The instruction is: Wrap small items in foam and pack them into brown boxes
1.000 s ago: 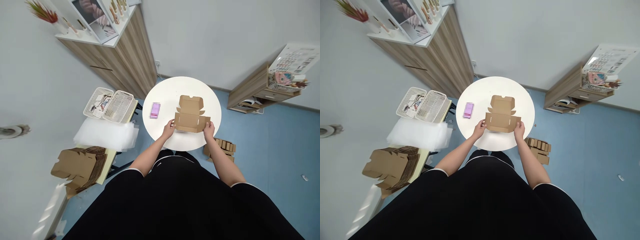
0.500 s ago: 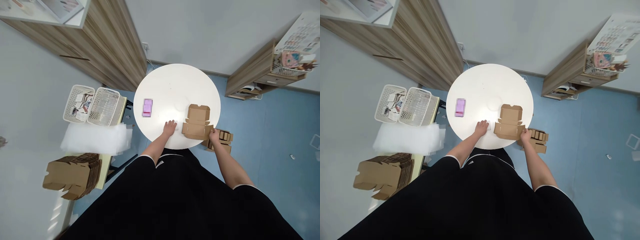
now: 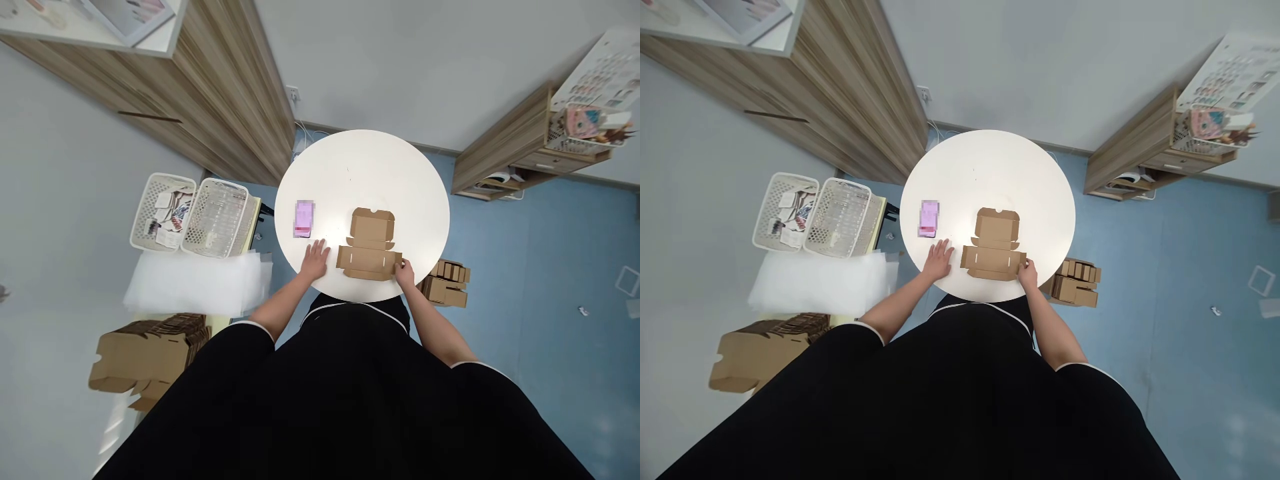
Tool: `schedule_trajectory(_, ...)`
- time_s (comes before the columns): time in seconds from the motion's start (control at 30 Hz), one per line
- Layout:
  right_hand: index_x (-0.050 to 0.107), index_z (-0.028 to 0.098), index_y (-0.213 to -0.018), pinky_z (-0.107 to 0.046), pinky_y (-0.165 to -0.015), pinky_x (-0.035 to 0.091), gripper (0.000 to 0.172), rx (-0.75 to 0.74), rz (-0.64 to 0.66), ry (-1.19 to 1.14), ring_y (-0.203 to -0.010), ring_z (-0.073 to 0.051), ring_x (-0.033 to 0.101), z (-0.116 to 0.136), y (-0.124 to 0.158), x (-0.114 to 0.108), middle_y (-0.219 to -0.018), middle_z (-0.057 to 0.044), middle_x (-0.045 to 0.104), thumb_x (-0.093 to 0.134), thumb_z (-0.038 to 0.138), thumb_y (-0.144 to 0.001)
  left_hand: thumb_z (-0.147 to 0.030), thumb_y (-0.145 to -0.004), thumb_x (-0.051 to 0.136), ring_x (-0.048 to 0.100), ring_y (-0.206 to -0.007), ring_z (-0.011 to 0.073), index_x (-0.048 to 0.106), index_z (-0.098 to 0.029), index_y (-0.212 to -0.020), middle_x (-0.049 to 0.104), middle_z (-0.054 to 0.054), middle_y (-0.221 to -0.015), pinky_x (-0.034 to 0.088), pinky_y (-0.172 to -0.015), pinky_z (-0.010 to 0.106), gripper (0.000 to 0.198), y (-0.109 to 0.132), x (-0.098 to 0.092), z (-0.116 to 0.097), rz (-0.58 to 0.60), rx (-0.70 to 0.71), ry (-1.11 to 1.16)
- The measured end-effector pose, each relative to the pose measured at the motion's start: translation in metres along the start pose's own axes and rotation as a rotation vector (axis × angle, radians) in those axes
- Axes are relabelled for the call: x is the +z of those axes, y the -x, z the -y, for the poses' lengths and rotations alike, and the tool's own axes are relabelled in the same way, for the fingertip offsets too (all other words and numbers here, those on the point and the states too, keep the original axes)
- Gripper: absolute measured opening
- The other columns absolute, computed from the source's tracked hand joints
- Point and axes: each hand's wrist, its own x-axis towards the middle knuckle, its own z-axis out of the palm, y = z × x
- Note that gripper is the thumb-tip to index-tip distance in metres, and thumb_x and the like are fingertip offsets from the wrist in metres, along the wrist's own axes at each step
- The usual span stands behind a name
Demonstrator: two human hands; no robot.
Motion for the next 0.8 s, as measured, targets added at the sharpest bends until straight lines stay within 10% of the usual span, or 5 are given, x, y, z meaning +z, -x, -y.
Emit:
schedule_trajectory(0.2, 0.063, 0.022, -0.134, -0.041, -0.106, 0.045, 0.057, -0.185, -0.015, -0.019, -0.117, -0.028, 0.064, 0.032, -0.055, -0.006, -0.136, -0.014, 0.066, 0.063, 0.049, -0.085, -0.023, -0.083, 0.071, 0.022, -0.157, 0.0393, 0.036, -0.021, -0.159, 0.017, 0.019, -0.172, 0.028, -0.124, 0.056, 0.084, 0.043, 0.057, -0.05, -0.049, -0.047, 0.184)
schedule_trajectory(0.43, 0.063, 0.02, -0.123, -0.038, -0.096, 0.049, 0.051, -0.153, 0.1, -0.021, -0.105, -0.027, 0.067, 0.103, -0.139, 0.03, -0.113, -0.012, 0.073, 0.075, 0.039, -0.078, -0.028, -0.075, 0.086, 0.047, -0.141, 0.0422, 0.029, -0.025, -0.162, 0.03, 0.022, -0.162, 0.043, -0.113, 0.058, 0.105, 0.006, 0.074, -0.058, 0.044, -0.17, 0.297)
schedule_trajectory(0.6, 0.065, 0.022, -0.091, -0.04, -0.089, 0.051, 0.018, -0.189, 0.145, 0.006, -0.096, -0.028, 0.064, 0.107, -0.141, 0.037, -0.099, -0.009, 0.073, 0.071, 0.03, -0.077, -0.03, -0.072, 0.09, 0.043, -0.144, 0.042, 0.03, -0.023, -0.163, 0.03, 0.022, -0.161, 0.04, -0.117, 0.057, 0.109, -0.014, 0.073, -0.055, 0.02, -0.195, 0.392)
schedule_trajectory(0.8, 0.063, 0.021, -0.086, -0.037, -0.073, 0.053, 0.02, -0.174, 0.337, -0.287, -0.076, -0.021, 0.061, 0.093, -0.105, 0.014, -0.081, -0.001, 0.069, 0.068, 0.03, -0.069, -0.033, -0.075, 0.089, 0.041, -0.147, 0.0388, 0.018, -0.024, -0.166, 0.037, 0.022, -0.158, 0.037, -0.12, 0.054, 0.116, -0.022, 0.066, -0.048, -0.009, -0.198, 0.619)
